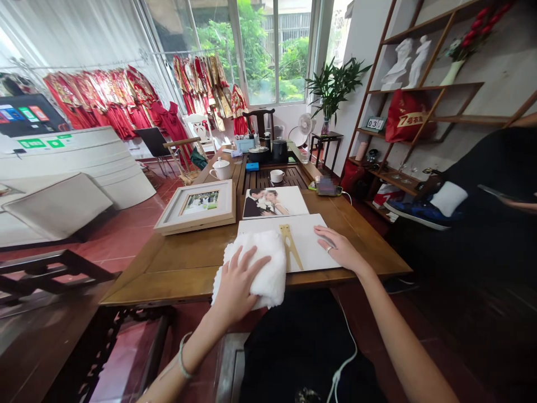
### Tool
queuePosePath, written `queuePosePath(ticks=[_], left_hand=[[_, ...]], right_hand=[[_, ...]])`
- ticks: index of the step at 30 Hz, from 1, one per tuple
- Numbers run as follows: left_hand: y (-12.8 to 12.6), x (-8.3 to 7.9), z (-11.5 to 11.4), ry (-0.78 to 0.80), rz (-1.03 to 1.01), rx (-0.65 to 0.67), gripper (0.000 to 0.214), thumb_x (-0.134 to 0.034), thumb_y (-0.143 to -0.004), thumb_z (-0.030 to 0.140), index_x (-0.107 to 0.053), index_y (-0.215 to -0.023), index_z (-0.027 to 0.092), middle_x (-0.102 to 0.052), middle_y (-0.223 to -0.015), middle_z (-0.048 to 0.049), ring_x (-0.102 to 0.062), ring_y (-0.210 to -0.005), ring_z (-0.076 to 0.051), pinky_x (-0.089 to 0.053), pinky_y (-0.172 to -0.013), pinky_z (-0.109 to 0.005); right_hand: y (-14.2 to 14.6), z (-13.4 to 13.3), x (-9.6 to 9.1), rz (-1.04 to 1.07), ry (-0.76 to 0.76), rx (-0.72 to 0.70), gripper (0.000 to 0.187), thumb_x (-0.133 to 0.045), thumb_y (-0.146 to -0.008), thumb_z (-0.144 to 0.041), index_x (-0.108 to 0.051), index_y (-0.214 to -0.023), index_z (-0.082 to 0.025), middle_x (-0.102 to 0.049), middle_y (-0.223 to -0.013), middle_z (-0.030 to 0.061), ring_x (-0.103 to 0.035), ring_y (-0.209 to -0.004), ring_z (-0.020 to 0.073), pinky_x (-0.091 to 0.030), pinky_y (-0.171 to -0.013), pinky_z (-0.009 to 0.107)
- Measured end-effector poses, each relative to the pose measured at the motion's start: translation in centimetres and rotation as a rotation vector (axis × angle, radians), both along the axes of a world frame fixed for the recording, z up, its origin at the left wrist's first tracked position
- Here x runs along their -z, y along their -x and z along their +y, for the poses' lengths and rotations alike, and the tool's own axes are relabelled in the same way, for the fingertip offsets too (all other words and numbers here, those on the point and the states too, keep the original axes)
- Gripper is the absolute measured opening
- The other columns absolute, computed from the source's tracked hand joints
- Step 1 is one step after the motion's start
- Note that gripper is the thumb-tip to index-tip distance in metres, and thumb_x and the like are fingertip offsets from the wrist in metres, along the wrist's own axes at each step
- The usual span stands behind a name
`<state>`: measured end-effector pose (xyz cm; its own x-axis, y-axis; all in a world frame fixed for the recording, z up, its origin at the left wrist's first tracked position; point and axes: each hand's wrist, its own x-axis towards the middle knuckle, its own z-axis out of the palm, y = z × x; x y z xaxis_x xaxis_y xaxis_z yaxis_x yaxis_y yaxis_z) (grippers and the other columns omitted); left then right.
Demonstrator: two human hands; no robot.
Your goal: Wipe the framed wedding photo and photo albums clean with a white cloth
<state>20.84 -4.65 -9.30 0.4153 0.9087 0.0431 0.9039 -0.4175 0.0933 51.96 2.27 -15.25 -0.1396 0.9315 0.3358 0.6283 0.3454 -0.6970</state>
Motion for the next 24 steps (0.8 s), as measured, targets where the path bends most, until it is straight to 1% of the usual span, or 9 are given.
queuePosePath(ticks=[2,5,10,12,14,17,19,21,24], left_hand=[[-0.3,-0.3,1.4,0.009,0.011,-0.003,0.081,-0.056,-0.064,0.011,-0.041,-0.139,0.038,-0.031,-0.151,-0.0013,-0.021,-0.14,-0.036,-0.033,-0.105,-0.052],[-1.1,-0.7,4.2,0.021,0.034,-0.019,0.074,-0.056,-0.07,0.015,-0.041,-0.14,0.036,-0.031,-0.152,-0.003,-0.022,-0.14,-0.036,-0.033,-0.105,-0.054],[-3.1,-0.7,9.1,0.015,0.026,-0.081,0.065,-0.052,-0.079,0.022,-0.039,-0.141,0.035,-0.031,-0.151,-0.0069,-0.024,-0.138,-0.038,-0.033,-0.102,-0.061],[-3.8,-0.6,10.3,0.016,0.026,-0.087,0.064,-0.05,-0.08,0.022,-0.038,-0.141,0.036,-0.03,-0.151,-0.0072,-0.024,-0.138,-0.038,-0.033,-0.101,-0.063],[-4.4,-0.5,11.0,0.006,0.024,-0.077,0.065,-0.05,-0.08,0.022,-0.037,-0.141,0.038,-0.03,-0.151,-0.0065,-0.024,-0.138,-0.038,-0.033,-0.1,-0.063],[-4.7,-0.3,11.2,-0.011,0.015,-0.062,0.065,-0.05,-0.08,0.022,-0.037,-0.141,0.038,-0.031,-0.151,-0.0058,-0.023,-0.138,-0.038,-0.033,-0.101,-0.062],[-4.7,-0.3,10.6,-0.009,0.012,-0.058,0.064,-0.051,-0.08,0.023,-0.038,-0.141,0.038,-0.031,-0.15,-0.006,-0.022,-0.138,-0.038,-0.033,-0.101,-0.061],[-4.7,-0.3,9.3,0.0,0.011,-0.051,0.065,-0.052,-0.079,0.023,-0.038,-0.141,0.038,-0.03,-0.151,-0.0063,-0.022,-0.138,-0.038,-0.032,-0.101,-0.061],[-4.5,-0.4,6.2,0.002,0.0,-0.008,0.067,-0.055,-0.078,0.022,-0.038,-0.141,0.038,-0.029,-0.151,-0.0063,-0.02,-0.138,-0.038,-0.032,-0.102,-0.058]], right_hand=[[0.0,0.0,0.0,-0.005,-0.001,-0.002,0.034,-0.05,-0.088,-0.033,-0.065,-0.118,-0.023,-0.058,-0.135,0.0082,-0.049,-0.129,0.0257,-0.035,-0.112,0.048],[0.0,0.0,-0.1,-0.004,-0.005,-0.001,0.034,-0.05,-0.088,-0.032,-0.065,-0.117,-0.023,-0.058,-0.135,0.0082,-0.05,-0.129,0.0258,-0.034,-0.113,0.048],[0.0,0.0,0.0,-0.012,-0.001,-0.001,0.035,-0.05,-0.088,-0.033,-0.065,-0.118,-0.022,-0.058,-0.135,0.0084,-0.048,-0.13,0.0256,-0.033,-0.113,0.047],[-0.1,0.0,0.0,-0.015,0.0,0.0,0.035,-0.05,-0.088,-0.032,-0.064,-0.119,-0.022,-0.057,-0.135,0.0083,-0.048,-0.131,0.0253,-0.033,-0.113,0.047],[0.0,0.0,0.0,-0.015,-0.003,0.001,0.035,-0.05,-0.088,-0.032,-0.064,-0.119,-0.023,-0.057,-0.136,0.0078,-0.048,-0.131,0.0253,-0.032,-0.114,0.047],[0.0,0.0,0.0,-0.011,-0.003,-0.006,0.035,-0.05,-0.089,-0.033,-0.064,-0.119,-0.023,-0.057,-0.136,0.0079,-0.048,-0.131,0.0254,-0.032,-0.114,0.048],[0.0,0.0,0.0,-0.006,-0.006,-0.006,0.035,-0.05,-0.088,-0.033,-0.064,-0.119,-0.023,-0.058,-0.135,0.0076,-0.048,-0.13,0.0255,-0.032,-0.114,0.049],[0.0,0.0,0.0,0.004,-0.009,-0.002,0.034,-0.051,-0.088,-0.033,-0.064,-0.118,-0.025,-0.058,-0.135,0.0068,-0.049,-0.13,0.0254,-0.033,-0.114,0.049],[0.0,0.0,0.0,0.015,-0.009,0.005,0.033,-0.052,-0.088,-0.033,-0.065,-0.118,-0.025,-0.059,-0.134,0.0068,-0.049,-0.13,0.0255,-0.034,-0.113,0.048]])
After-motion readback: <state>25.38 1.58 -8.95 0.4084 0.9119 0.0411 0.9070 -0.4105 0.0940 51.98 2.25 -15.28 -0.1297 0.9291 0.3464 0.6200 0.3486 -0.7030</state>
